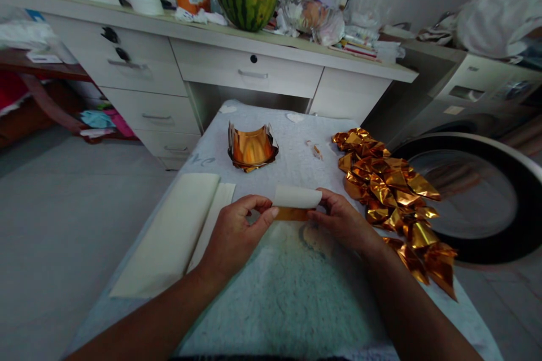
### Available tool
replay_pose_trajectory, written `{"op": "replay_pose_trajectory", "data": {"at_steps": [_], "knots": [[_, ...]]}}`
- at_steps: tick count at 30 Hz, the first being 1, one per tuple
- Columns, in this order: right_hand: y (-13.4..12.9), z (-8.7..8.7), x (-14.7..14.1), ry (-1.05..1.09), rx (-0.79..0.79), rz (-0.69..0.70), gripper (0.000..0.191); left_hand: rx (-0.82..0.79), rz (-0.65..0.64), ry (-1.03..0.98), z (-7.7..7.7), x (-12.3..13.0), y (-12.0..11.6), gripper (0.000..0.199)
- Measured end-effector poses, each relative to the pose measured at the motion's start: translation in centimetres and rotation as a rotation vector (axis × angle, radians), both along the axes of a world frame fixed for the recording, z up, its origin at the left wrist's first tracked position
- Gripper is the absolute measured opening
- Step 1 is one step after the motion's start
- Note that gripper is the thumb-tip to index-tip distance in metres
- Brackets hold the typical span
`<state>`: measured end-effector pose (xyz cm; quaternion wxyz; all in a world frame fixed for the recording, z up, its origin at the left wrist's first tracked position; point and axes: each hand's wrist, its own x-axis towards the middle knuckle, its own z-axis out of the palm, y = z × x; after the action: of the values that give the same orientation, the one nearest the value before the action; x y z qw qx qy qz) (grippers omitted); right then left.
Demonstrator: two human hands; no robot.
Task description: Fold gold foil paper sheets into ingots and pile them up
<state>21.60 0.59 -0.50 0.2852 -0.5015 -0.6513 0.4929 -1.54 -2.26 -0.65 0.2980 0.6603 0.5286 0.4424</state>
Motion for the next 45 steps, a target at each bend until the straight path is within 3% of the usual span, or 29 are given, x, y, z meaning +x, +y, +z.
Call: {"op": "replay_pose_trajectory", "data": {"at_steps": [7,23,32,35,39,42,45], "knots": [[0.0,-0.1,0.3,0.074,-0.041,0.016,0.032,0.014,-0.025,-0.027,0.2,0.2,0.0,0.009],[0.0,-0.6,0.2,0.203,-0.113,-0.003,0.033,0.17,0.012,-0.012,-0.1,0.3,-0.3,0.004],[0.1,-0.5,0.1,0.161,-0.101,-0.008,0.028,0.396,-0.052,0.064,0.1,0.4,-0.4,0.004],[0.1,-0.3,0.1,0.063,0.032,-0.014,0.036,0.466,-0.053,0.118,0.1,0.3,-0.4,0.004],[-0.6,0.6,-0.3,-0.18,0.456,-0.114,0.082,0.563,-0.06,0.247,0.4,0.2,-0.3,0.005],[-1.4,1.5,-1.1,-0.271,0.656,-0.024,0.075,0.606,-0.069,0.36,0.5,0.1,-0.4,0.007],[-2.0,2.0,-1.8,-0.297,0.711,0.021,0.056,0.648,-0.074,0.424,0.4,0.0,-0.4,0.01]]}}
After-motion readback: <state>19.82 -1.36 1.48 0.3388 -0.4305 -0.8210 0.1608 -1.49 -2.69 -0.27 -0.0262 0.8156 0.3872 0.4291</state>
